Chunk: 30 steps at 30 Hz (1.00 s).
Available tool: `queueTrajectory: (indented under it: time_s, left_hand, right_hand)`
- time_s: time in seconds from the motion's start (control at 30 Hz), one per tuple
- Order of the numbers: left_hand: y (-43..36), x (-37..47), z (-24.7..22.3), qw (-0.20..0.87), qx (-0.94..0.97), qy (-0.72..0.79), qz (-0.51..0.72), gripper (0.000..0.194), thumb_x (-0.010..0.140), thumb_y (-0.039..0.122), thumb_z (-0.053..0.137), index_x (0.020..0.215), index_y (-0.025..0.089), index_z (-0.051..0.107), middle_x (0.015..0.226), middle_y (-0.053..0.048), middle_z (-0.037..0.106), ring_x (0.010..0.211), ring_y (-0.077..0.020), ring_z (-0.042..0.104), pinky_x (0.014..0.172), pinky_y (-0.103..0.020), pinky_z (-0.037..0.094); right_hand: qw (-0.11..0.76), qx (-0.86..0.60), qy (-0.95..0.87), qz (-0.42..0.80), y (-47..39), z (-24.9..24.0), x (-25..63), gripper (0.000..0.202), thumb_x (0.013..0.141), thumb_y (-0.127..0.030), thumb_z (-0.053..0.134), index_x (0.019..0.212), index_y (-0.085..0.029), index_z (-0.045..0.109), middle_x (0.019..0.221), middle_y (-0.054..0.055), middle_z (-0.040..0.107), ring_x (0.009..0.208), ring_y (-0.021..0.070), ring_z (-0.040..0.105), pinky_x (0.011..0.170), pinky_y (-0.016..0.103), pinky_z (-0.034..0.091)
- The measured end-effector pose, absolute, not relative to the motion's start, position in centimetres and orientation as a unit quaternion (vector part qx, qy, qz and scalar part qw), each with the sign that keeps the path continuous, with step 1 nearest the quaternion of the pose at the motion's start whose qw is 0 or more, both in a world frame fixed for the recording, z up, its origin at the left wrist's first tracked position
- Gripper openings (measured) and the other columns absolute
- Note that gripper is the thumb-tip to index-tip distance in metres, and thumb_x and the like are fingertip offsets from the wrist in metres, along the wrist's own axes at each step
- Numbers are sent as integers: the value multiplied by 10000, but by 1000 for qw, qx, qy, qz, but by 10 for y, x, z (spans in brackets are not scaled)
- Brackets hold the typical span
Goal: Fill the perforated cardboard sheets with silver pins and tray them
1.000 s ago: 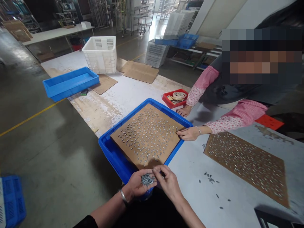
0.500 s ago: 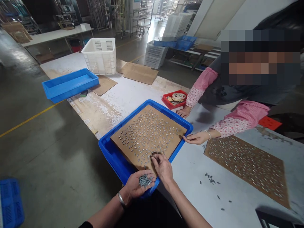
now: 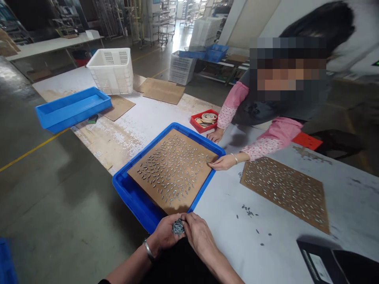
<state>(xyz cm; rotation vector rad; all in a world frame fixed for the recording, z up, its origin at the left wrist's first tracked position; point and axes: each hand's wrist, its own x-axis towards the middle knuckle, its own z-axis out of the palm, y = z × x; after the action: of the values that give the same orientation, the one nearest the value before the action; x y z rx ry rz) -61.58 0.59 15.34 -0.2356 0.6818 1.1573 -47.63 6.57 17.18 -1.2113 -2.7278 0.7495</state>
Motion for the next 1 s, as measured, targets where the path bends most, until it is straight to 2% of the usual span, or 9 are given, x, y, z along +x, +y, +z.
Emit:
queueTrajectory:
  time_s: [0.2,0.3,0.4,0.5,0.6,0.77,0.87,1.0]
  left_hand:
    - [12,-624,156,773,-116,329,529,55,845,149,729,820,126,686,743,-25,681,701,-124,656,719,-221,516]
    - [19,-627,155,768,-159,331,525,61,873,150,687,822,119,674,741,-30,690,707,-128,675,735,-234,542]
    - [24,-627,154,770,-165,333,519,97,911,169,636,849,109,682,782,-60,720,759,-161,708,800,-283,562]
    - [22,-629,154,774,-160,334,513,129,904,186,638,941,80,700,891,-115,752,813,-193,726,832,-317,562]
    - [18,-634,158,768,-165,348,511,169,886,217,675,979,77,697,917,-133,751,820,-200,725,804,-306,558]
    - [13,-645,168,759,-177,332,532,81,878,186,686,875,107,666,783,-66,696,790,-169,704,811,-279,555]
    - [13,-651,172,760,-174,313,542,71,879,172,677,849,109,660,745,-39,657,773,-153,689,815,-276,557]
    - [11,-657,170,746,-174,346,541,96,872,189,687,896,97,685,788,-58,680,819,-177,702,829,-301,568]
  right_hand:
    - [-31,-424,-858,289,74,193,-493,145,894,-105,516,918,-206,617,947,73,690,884,235,660,812,351,482]
    - [23,-433,-843,318,74,193,-495,116,901,-124,501,881,-209,577,921,65,671,865,227,642,811,350,491]
    - [145,-446,-795,386,80,182,-488,153,975,-250,451,880,-221,567,894,42,660,827,196,638,780,316,509]
    - [217,-490,-749,389,94,161,-477,221,962,-384,476,950,-216,620,915,50,684,818,204,660,769,327,526]
    - [211,-500,-759,360,109,141,-477,257,934,-406,477,934,-211,644,925,68,699,821,219,672,769,345,527]
    - [197,-489,-797,295,114,125,-497,235,938,-334,450,916,-217,653,958,77,705,845,214,670,742,325,536]
    - [202,-469,-813,281,112,121,-503,259,968,-327,445,965,-213,677,1024,90,718,914,221,686,804,346,562]
    - [245,-455,-809,279,103,132,-499,300,1018,-367,446,1055,-209,698,1079,100,717,972,225,693,865,366,575]
